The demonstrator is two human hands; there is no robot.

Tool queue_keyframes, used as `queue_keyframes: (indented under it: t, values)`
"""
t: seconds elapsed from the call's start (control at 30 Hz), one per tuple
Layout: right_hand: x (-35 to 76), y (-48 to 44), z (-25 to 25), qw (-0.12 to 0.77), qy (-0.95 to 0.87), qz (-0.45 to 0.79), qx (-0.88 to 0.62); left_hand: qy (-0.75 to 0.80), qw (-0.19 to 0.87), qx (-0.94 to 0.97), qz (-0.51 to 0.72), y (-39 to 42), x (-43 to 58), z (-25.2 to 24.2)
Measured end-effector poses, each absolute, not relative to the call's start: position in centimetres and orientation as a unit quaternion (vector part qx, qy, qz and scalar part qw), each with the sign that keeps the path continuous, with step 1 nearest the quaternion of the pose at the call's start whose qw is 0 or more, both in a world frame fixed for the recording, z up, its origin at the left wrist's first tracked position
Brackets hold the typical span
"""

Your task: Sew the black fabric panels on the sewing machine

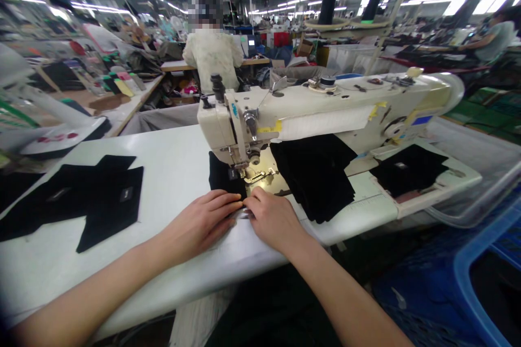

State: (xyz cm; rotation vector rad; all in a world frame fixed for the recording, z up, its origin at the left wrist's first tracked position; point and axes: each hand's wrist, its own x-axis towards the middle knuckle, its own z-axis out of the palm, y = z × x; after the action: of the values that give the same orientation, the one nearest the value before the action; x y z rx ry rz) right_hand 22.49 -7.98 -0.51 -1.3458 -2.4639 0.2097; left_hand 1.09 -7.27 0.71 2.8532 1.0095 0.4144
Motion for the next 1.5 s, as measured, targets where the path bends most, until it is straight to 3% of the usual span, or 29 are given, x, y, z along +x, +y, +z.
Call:
queue_keyframes:
  t: [0.3, 0.7, 1.0, 1.17, 1.4, 1.5]
  values:
    - [21.9, -6.7, -0.1, 0.150, -0.856, 0.057, -0.492, 0.333, 0.038, 0.931, 0.143, -5.2, 0.8, 0.5]
    - [23.0, -9.2, -0.4, 0.204, -0.842, 0.054, -0.496, 0.346, 0.034, 0.926, 0.145, -2.6, 0.7, 0.8]
    - [25.9, -10.9, 0.6, 0.320, -0.824, 0.028, -0.467, 0.345, 0.027, 0.927, 0.141, -1.2, 0.4, 0.8]
    - [28.6, -11.8, 1.1, 0.367, -0.764, -0.038, -0.529, 0.356, 0.011, 0.922, 0.153, -1.2, 0.5, 0.4]
    - [30.3, -12.5, 0.1, 0.256, -0.689, -0.092, -0.672, 0.370, 0.001, 0.916, 0.154, -1.7, 0.6, 0.2]
    - [30.5, -12.6, -0.2, 0.280, -0.684, -0.087, -0.668, 0.387, -0.007, 0.908, 0.161, -1.6, 0.4, -0.5]
